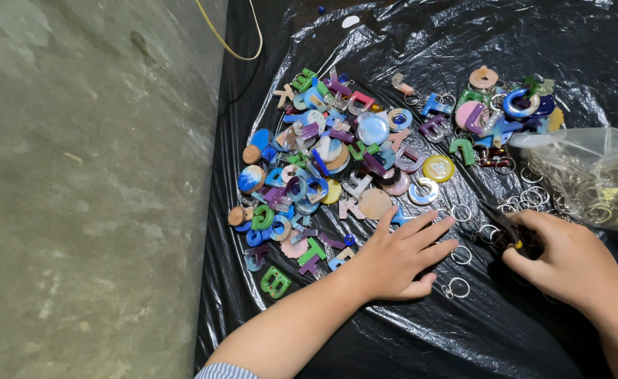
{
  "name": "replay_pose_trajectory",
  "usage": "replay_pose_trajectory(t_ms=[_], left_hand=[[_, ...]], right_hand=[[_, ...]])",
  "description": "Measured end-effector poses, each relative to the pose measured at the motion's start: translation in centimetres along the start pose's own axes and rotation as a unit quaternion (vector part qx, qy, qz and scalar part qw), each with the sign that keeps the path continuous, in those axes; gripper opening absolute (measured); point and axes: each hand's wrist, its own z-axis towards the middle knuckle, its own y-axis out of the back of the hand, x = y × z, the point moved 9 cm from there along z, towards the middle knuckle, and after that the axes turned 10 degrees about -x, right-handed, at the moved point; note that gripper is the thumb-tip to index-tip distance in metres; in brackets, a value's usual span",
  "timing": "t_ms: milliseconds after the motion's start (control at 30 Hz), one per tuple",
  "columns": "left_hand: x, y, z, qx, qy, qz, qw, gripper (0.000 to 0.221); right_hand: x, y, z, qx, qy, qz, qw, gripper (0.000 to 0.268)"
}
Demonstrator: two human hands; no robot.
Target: The person attaches metal keyring loops to resin alphabet charms and other decorative pieces using pliers.
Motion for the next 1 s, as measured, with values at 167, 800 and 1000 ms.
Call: replay_pose_trajectory(t_ms=[167,800,1000], left_hand=[[0.1,-0.3,0.1,0.004,0.007,0.029,1.0,0.057],[-0.7,1.0,0.4,-0.04,-0.033,-0.026,0.998,0.039],[-0.7,1.0,0.3,-0.048,-0.035,-0.039,0.997,0.039]], right_hand=[[-0.7,1.1,-0.3,-0.026,-0.06,-0.049,0.997,0.031],[-3.2,2.4,0.5,-0.052,-0.062,0.144,0.986,0.031],[-1.2,2.5,1.2,-0.097,-0.016,0.064,0.993,0.033]])
